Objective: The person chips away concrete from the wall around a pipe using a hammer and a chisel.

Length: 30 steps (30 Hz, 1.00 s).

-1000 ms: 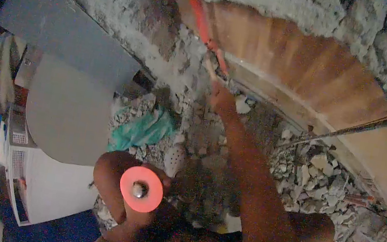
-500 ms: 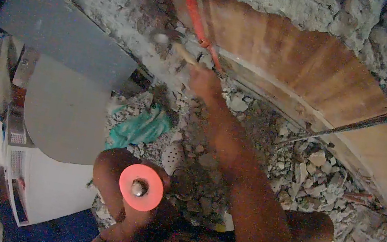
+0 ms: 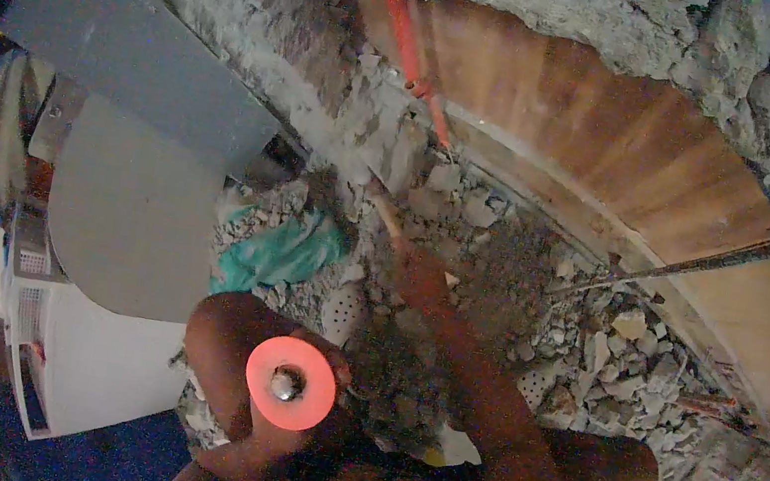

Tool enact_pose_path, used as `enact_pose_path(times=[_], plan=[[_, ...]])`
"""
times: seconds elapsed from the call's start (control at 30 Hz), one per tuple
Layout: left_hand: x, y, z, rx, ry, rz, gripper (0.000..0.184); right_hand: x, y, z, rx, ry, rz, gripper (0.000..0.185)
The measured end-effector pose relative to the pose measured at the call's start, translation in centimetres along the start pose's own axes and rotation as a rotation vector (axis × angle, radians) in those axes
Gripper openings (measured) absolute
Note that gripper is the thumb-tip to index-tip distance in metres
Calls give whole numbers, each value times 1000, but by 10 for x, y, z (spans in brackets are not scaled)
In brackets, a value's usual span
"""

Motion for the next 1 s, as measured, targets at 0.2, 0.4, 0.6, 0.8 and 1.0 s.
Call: enact_pose_path(times=[0.2,0.4,0.6,0.8,1.0], plan=[[3,-2,-3,46,-41,36,34,72,-24,-11,-59,242,-274,39],[6,-8,-13,164,-106,106,39,85,106,25,-414,-134,157,40],[2,-12,-12,130,-126,26,42,-9,156,19,-586,-309,18,47],[5,5,3,-96,-76,79,42,-31,62,-15,-130,-194,603,42],[24,88,-4,32,-513,1051,28,-39,78,-32,374,-571,788,43]])
Point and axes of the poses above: each hand's wrist, its own x-axis towards the middle knuckle, its own z-axis out of the palm, y = z × x, the point moved 2 cm from there along x, towards the middle knuckle, and after that the axes turned 7 degrees about z, right-handed, at the moved point
